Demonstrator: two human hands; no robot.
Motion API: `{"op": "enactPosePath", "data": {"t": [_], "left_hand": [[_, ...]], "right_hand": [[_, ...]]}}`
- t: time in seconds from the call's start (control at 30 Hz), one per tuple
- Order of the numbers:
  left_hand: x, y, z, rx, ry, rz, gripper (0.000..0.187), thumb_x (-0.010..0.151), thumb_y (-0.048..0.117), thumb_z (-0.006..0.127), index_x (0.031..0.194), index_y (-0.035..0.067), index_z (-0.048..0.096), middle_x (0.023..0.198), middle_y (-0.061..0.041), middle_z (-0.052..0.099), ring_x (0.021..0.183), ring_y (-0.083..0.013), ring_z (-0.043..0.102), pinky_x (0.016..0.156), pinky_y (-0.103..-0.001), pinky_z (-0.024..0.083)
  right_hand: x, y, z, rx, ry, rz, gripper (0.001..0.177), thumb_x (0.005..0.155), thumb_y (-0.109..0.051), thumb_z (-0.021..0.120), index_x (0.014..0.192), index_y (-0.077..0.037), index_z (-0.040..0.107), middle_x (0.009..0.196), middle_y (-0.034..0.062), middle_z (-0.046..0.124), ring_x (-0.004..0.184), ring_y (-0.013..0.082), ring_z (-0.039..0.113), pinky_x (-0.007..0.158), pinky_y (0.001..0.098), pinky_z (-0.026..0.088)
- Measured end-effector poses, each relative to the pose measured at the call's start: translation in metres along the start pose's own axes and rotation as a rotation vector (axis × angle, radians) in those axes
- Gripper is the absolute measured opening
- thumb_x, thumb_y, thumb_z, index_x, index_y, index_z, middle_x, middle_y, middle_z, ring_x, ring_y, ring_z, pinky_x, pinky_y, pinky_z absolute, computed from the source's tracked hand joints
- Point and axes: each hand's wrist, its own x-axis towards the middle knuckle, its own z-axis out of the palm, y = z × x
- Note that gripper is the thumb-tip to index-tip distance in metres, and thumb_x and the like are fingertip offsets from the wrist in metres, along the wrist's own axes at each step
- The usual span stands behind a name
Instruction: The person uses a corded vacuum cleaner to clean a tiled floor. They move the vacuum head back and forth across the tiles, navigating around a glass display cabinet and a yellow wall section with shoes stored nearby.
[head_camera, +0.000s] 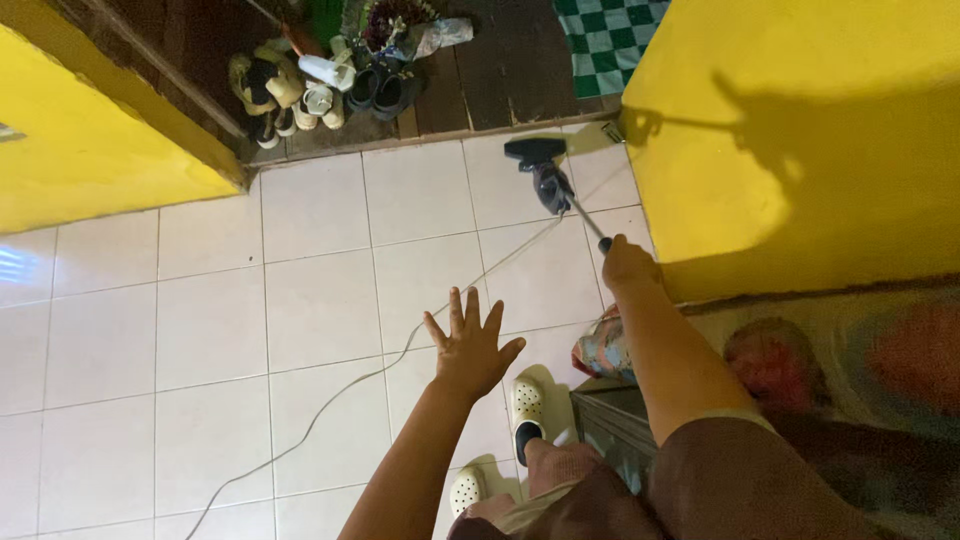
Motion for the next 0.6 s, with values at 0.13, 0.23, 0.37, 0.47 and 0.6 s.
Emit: {"op": "enactPosePath", "data": {"t": [0.13,0.23,0.37,0.47,0.6], "left_hand": [[0.026,0.008,-0.009,0.013,-0.005,0.005,0.078,0.098,0.065,0.040,0.160,0.020,0.026,0.169,-0.019,0.003,0.155,-0.0421,-0.013,0.111,-0.080,-0.004],[0.042,0.011,-0.012,0.027,0.006,0.014,0.078,0.098,0.065,0.039,0.160,0.019,0.026,0.169,-0.019,0.002,0.155,-0.0427,-0.012,0.111,-0.081,-0.002],[0.043,0.019,-0.012,0.000,-0.006,0.044,0.079,0.097,0.065,0.040,0.160,0.019,0.026,0.169,-0.019,0.002,0.154,-0.0428,-0.013,0.110,-0.081,-0.003],[0.029,0.019,-0.009,-0.008,-0.002,0.053,0.078,0.097,0.065,0.041,0.159,0.020,0.029,0.169,-0.019,0.003,0.155,-0.0422,-0.012,0.111,-0.081,-0.003],[0.019,0.014,-0.006,0.010,0.007,0.064,0.078,0.097,0.065,0.041,0.159,0.019,0.028,0.169,-0.018,0.003,0.155,-0.0417,-0.012,0.110,-0.081,-0.003]], "right_hand": [[0.030,-0.007,-0.015,-0.009,0.015,-0.041,0.031,0.103,-0.021,0.045,0.127,-0.005,0.056,0.118,0.0277,0.070,0.111,0.0457,0.068,0.094,0.0577,0.054],[0.039,-0.014,-0.021,-0.032,0.022,-0.051,0.031,0.103,-0.020,0.048,0.128,-0.004,0.057,0.118,0.0273,0.071,0.112,0.0452,0.069,0.095,0.0561,0.055],[0.027,-0.001,-0.033,-0.038,-0.008,-0.010,0.031,0.101,-0.019,0.049,0.128,-0.004,0.056,0.118,0.0260,0.070,0.113,0.0443,0.068,0.095,0.0556,0.054],[0.008,0.017,-0.030,-0.020,-0.008,-0.003,0.031,0.100,-0.017,0.049,0.127,-0.006,0.057,0.119,0.0268,0.069,0.114,0.0446,0.067,0.096,0.0557,0.053],[-0.004,0.045,-0.020,-0.019,0.002,0.032,0.029,0.100,-0.015,0.051,0.126,-0.006,0.059,0.120,0.0261,0.070,0.117,0.0436,0.067,0.100,0.0555,0.052]]}}
